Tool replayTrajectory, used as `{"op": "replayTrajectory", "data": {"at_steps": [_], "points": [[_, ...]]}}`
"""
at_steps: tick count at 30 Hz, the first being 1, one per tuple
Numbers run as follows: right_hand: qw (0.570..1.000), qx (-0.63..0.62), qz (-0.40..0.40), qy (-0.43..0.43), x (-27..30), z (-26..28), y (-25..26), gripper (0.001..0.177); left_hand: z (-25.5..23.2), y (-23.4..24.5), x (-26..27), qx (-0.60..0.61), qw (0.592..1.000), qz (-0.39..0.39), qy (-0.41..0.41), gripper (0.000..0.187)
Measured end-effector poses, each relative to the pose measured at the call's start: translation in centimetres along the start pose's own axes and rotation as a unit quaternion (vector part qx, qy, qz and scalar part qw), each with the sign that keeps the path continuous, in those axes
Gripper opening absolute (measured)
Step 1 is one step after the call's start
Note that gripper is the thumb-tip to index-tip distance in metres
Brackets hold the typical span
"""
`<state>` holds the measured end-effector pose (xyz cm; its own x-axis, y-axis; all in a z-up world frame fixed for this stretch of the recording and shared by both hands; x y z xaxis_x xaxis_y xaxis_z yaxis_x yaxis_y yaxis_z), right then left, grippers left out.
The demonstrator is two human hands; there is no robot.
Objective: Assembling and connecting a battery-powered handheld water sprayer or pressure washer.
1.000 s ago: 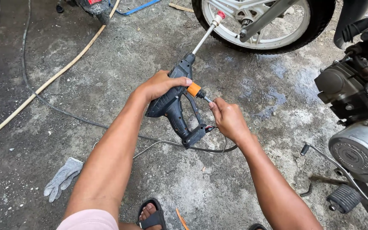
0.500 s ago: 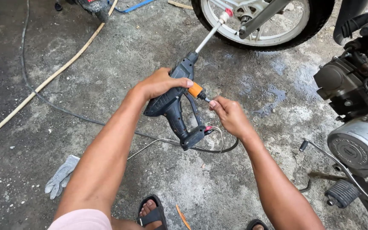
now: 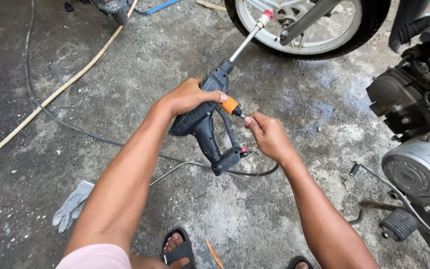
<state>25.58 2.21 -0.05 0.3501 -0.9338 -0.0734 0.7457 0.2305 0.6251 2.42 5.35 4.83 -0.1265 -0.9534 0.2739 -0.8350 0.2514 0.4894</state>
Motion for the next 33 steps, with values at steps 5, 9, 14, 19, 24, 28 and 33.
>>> {"op": "replayTrajectory", "data": {"at_steps": [5,9,14,19,24,28,33], "points": [[0.987,-0.15,0.043,0.023,-0.9,-1.3,0.8,0.032,0.4,-1.0,-0.3,0.049,0.999,0.021,-0.011,0.068],[0.98,-0.174,0.067,-0.075,-0.5,-1.0,0.1,0.031,-0.5,-0.9,-0.3,0.036,0.999,0.022,-0.025,0.067],[0.85,-0.491,0.14,-0.132,0.5,-0.1,-1.6,0.03,-1.0,-0.8,0.4,0.059,0.998,0.014,-0.03,0.064],[0.894,-0.402,0.119,-0.157,-0.8,1.1,1.3,0.032,1.1,-0.8,0.3,0.169,0.985,0.007,-0.009,0.066],[0.997,-0.07,-0.015,0.007,-0.6,1.9,2.4,0.031,-0.4,0.9,-0.1,0.029,0.998,-0.045,0.023,0.076],[0.972,0.027,-0.139,0.187,0.9,6.3,4.7,0.023,-2.1,2.3,1.1,-0.049,0.994,-0.075,0.068,0.082],[0.957,0.083,-0.151,0.233,1.6,6.7,3.6,0.019,-3.0,2.5,2.4,-0.082,0.99,-0.074,0.09,0.08]]}}
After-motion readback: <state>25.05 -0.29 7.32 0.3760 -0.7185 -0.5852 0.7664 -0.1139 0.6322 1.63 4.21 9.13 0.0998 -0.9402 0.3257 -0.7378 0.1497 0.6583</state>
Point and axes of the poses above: each hand's wrist, its own x-axis away from the middle knuckle, its own y-axis out of the back of the hand, z = x × y, the point moved 8 cm from there along -x, towards the middle knuckle, and after that the axes turned 1 degree about x, right-handed, at the moved point
